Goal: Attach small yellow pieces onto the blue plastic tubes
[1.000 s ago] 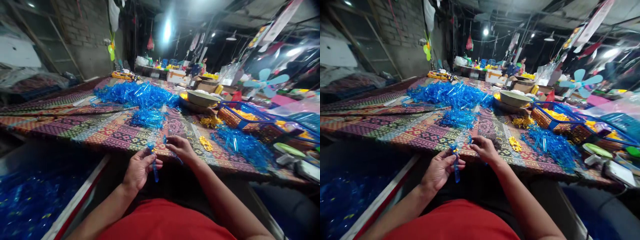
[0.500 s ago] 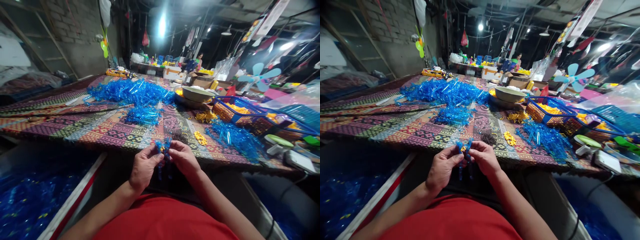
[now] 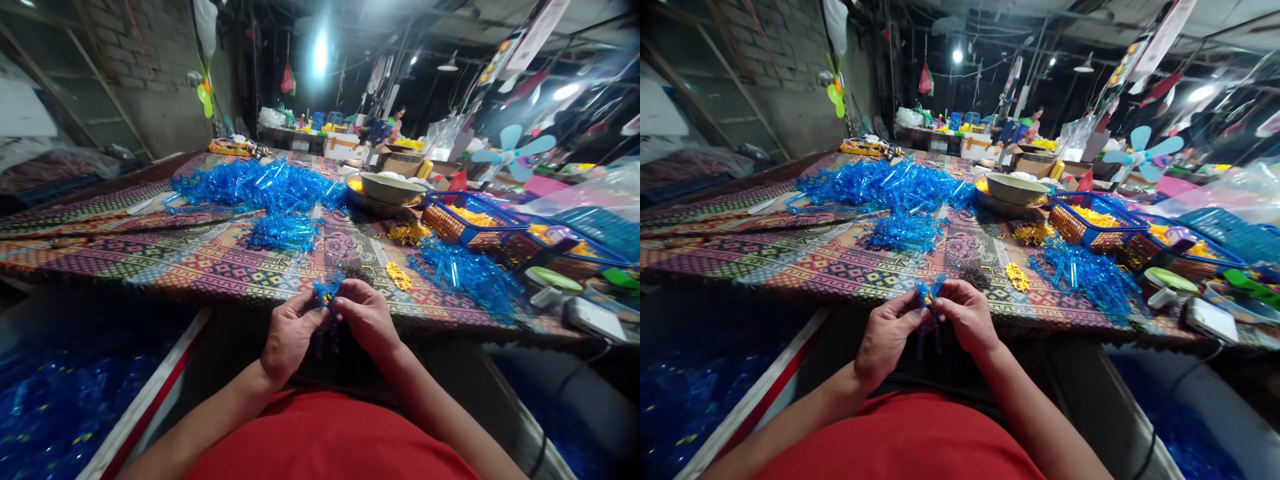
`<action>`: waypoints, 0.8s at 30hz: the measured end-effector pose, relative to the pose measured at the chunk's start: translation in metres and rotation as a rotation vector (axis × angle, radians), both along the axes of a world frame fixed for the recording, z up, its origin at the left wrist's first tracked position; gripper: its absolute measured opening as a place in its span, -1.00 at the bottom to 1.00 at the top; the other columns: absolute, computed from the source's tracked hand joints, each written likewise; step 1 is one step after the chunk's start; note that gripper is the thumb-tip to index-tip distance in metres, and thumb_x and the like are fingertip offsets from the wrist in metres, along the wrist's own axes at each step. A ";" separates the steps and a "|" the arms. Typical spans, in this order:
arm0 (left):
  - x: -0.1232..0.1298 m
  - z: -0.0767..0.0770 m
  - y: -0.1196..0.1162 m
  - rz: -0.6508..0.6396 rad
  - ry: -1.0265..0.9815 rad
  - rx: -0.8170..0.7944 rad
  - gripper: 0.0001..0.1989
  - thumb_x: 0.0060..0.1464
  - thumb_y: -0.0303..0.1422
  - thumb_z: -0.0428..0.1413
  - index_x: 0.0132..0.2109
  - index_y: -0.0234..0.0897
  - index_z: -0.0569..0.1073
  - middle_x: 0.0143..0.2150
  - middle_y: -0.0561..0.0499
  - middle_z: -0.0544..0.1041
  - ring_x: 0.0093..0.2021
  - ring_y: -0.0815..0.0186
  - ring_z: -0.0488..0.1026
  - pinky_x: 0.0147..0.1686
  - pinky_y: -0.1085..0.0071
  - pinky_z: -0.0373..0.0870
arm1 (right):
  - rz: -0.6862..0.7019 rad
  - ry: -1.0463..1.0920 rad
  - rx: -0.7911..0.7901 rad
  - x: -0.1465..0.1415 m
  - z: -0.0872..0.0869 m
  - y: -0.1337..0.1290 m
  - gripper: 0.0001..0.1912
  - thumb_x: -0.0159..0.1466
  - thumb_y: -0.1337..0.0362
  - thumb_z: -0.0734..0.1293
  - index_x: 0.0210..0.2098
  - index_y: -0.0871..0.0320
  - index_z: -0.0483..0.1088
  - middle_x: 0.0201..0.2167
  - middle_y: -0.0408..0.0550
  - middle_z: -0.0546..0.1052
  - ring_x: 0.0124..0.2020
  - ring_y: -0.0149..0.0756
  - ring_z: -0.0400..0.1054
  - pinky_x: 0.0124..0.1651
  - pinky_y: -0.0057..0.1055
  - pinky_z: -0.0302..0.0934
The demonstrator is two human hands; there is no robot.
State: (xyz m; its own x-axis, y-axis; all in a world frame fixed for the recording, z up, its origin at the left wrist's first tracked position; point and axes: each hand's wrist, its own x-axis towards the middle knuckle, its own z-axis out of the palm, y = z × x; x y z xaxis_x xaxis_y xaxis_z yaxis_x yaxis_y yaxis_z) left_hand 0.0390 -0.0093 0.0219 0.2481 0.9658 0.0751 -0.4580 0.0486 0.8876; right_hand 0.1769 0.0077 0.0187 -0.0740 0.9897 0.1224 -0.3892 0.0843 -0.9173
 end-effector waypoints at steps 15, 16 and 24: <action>-0.005 -0.002 0.003 0.117 0.254 0.180 -0.75 0.03 -0.36 0.12 -0.12 -0.28 0.54 -0.18 -0.01 0.54 -0.15 0.26 0.42 -0.02 0.36 0.29 | 0.003 -0.137 -0.045 -0.005 -0.003 0.000 -0.83 -0.02 0.27 0.47 -0.56 0.19 0.41 -0.66 -0.24 0.34 -0.66 -0.52 0.14 -0.59 -0.52 0.01; -0.006 -0.002 0.003 0.116 0.267 0.194 -0.76 0.04 -0.36 0.11 -0.13 -0.29 0.54 -0.18 -0.01 0.54 -0.14 0.25 0.42 -0.01 0.35 0.28 | 0.003 -0.145 -0.044 -0.006 -0.003 0.000 -0.82 -0.02 0.26 0.47 -0.57 0.19 0.40 -0.67 -0.24 0.33 -0.66 -0.52 0.13 -0.59 -0.52 0.00; -0.013 -0.004 0.006 0.093 0.424 0.340 -0.82 0.08 -0.33 0.07 -0.26 -0.29 0.55 -0.26 -0.03 0.51 -0.19 0.25 0.41 -0.09 0.38 0.29 | 0.011 -0.232 0.001 -0.004 -0.003 0.000 -0.81 0.02 0.27 0.45 -0.59 0.20 0.39 -0.69 -0.24 0.31 -0.66 -0.53 0.12 -0.58 -0.51 -0.03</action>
